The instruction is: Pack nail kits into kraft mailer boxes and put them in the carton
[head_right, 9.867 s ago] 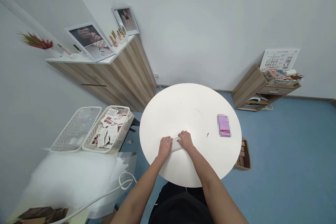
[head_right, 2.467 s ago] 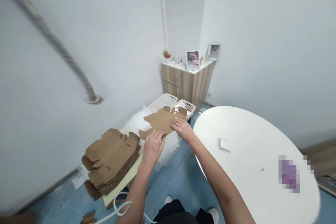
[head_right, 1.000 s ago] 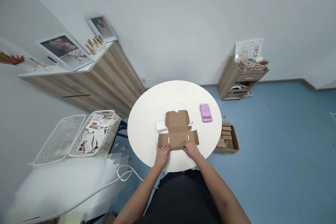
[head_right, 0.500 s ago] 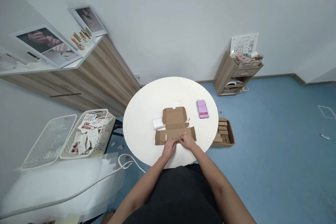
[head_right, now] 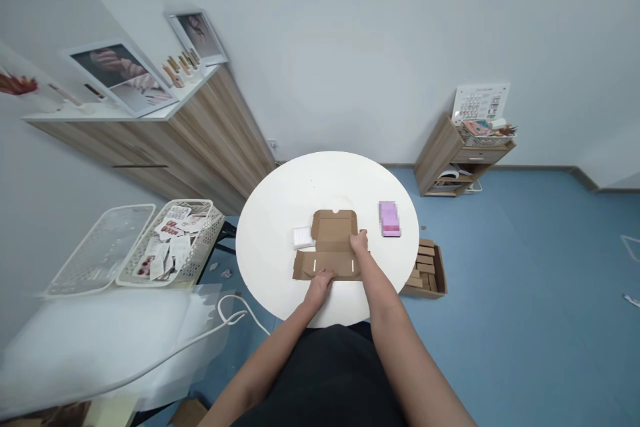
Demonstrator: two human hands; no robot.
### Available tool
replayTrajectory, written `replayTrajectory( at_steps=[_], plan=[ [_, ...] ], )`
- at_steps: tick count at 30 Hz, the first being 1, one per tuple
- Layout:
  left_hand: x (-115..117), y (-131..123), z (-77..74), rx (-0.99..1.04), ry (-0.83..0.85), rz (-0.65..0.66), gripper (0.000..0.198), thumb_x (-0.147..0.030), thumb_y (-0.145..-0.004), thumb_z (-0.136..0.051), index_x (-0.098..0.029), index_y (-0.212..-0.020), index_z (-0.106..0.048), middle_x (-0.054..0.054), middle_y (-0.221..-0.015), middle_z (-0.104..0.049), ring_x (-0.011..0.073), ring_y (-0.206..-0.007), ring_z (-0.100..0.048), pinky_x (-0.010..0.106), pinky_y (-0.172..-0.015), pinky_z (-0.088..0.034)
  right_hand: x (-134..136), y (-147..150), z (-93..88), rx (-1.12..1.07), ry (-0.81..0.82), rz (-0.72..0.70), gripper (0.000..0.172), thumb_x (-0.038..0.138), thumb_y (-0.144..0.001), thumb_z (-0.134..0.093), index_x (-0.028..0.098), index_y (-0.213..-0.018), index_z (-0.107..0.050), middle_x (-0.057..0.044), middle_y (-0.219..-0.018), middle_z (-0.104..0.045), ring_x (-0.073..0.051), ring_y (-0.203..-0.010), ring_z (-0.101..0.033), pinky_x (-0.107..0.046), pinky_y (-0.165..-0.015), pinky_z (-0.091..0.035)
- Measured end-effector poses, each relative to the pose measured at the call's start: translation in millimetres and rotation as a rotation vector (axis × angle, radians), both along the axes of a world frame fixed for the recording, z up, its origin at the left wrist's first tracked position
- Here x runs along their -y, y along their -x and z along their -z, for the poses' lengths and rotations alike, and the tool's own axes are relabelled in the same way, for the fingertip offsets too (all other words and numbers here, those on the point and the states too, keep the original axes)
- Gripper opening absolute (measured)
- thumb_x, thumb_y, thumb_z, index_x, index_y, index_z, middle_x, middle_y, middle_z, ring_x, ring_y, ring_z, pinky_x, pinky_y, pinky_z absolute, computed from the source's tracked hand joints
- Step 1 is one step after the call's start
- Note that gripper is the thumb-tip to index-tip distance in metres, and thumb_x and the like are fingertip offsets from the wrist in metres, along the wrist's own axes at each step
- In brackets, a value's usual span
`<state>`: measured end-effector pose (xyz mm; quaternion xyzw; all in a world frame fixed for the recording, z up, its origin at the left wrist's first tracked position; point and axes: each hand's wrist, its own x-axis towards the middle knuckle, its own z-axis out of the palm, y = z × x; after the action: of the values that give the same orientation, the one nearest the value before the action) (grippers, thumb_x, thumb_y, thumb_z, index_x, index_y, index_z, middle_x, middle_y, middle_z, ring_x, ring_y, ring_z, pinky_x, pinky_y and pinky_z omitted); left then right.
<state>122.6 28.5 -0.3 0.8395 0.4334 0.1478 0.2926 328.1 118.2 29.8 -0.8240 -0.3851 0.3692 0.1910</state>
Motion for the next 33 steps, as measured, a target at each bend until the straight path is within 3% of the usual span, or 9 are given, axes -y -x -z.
replayTrajectory(
  at_steps=[9,14,17,21,22,24,27,29,33],
  plan=[
    [6,-1,-4.9,-0.112,-0.049,0.031,0.042,0.003,-0.084,-0.035,-0.019,-0.103,-0.065,0.005,-0.101,-0.071,0.0184,-0.096,-0.065,0.040,-0.100,-0.045,3,6,1.7,0.007,0.027,-0.030,0.032,0.029,-0.086,-0.049,0.016,-0.113,-0.061,-0.013,-0.106,-0.070,-0.022,-0.086,-0.068,-0.030,-0.067,-0.050],
    [0,-5,-16.2,-0.211,-0.150,0.219,0.029,-0.004,-0.090,-0.041,-0.018,-0.101,-0.064,0.009,-0.113,-0.068,0.0212,-0.110,-0.061,0.039,-0.097,-0.047,19,7,-3.0,-0.033,-0.038,-0.090,0.023,0.029,-0.087,-0.052,0.019,-0.103,-0.065,-0.007,-0.105,-0.071,-0.018,-0.091,-0.067,-0.024,-0.072,-0.049],
    [-6,-11,-25.8,-0.265,-0.265,0.312,0.024,-0.006,-0.089,-0.044,-0.018,-0.094,-0.064,0.012,-0.137,-0.055,0.0232,-0.131,-0.047,0.045,-0.111,-0.034,28,11,-4.4,-0.043,-0.070,-0.122,0.019,0.026,-0.086,-0.055,0.020,-0.100,-0.067,-0.005,-0.103,-0.072,-0.017,-0.091,-0.066,-0.024,-0.076,-0.048],
    [-14,-15,-31.4,-0.290,-0.319,0.208,0.019,-0.012,-0.088,-0.050,-0.018,-0.101,-0.062,0.011,-0.159,-0.024,0.0286,-0.147,-0.020,0.059,-0.117,-0.018,32,14,-5.4,-0.049,-0.078,-0.145,0.017,0.023,-0.086,-0.056,0.019,-0.097,-0.069,-0.005,-0.099,-0.074,-0.018,-0.089,-0.067,-0.023,-0.073,-0.047],
    [-16,-14,-30.6,-0.297,-0.311,0.148,0.024,-0.016,-0.086,-0.055,-0.018,-0.109,-0.059,0.012,-0.160,-0.018,0.0311,-0.147,-0.017,0.062,-0.115,-0.017,32,14,-5.6,-0.049,-0.072,-0.148,0.017,0.023,-0.086,-0.057,0.019,-0.096,-0.069,-0.006,-0.097,-0.074,-0.018,-0.087,-0.067,-0.023,-0.072,-0.047],
    [-18,-12,-26.7,-0.321,-0.278,0.036,0.055,-0.025,-0.080,-0.066,-0.018,-0.131,-0.047,0.018,-0.161,-0.013,0.0369,-0.147,-0.014,0.065,-0.113,-0.019,32,13,-6.2,-0.047,-0.058,-0.151,0.016,0.024,-0.085,-0.058,0.019,-0.094,-0.070,-0.006,-0.094,-0.074,-0.018,-0.084,-0.067,-0.023,-0.069,-0.046],
    [-21,-9,-18.7,-0.360,-0.228,-0.010,0.098,-0.034,-0.070,-0.076,-0.018,-0.150,-0.022,0.023,-0.158,-0.018,0.0407,-0.146,-0.016,0.063,-0.113,-0.021,31,13,-7.8,-0.039,-0.041,-0.155,0.016,0.023,-0.085,-0.057,0.019,-0.095,-0.069,-0.005,-0.094,-0.073,-0.017,-0.081,-0.066,-0.023,-0.067,-0.045],
    [-24,-7,-13.6,-0.378,-0.207,-0.002,0.108,-0.035,-0.068,-0.078,-0.016,-0.152,-0.014,0.023,-0.157,-0.022,0.0392,-0.146,-0.017,0.059,-0.115,-0.020,32,13,-10.1,-0.034,-0.038,-0.161,0.015,0.023,-0.085,-0.057,0.019,-0.094,-0.069,-0.005,-0.093,-0.073,-0.016,-0.079,-0.066,-0.022,-0.065,-0.044],
    [-27,-5,-5.4,-0.363,-0.186,0.002,0.110,-0.038,-0.069,-0.077,-0.014,-0.153,-0.010,0.022,-0.157,-0.023,0.0366,-0.146,-0.018,0.056,-0.116,-0.021,38,9,-18.4,0.024,-0.080,-0.155,0.020,0.031,-0.090,-0.051,0.019,-0.093,-0.067,-0.006,-0.094,-0.071,-0.017,-0.082,-0.063,-0.024,-0.066,-0.042]
  ],
)
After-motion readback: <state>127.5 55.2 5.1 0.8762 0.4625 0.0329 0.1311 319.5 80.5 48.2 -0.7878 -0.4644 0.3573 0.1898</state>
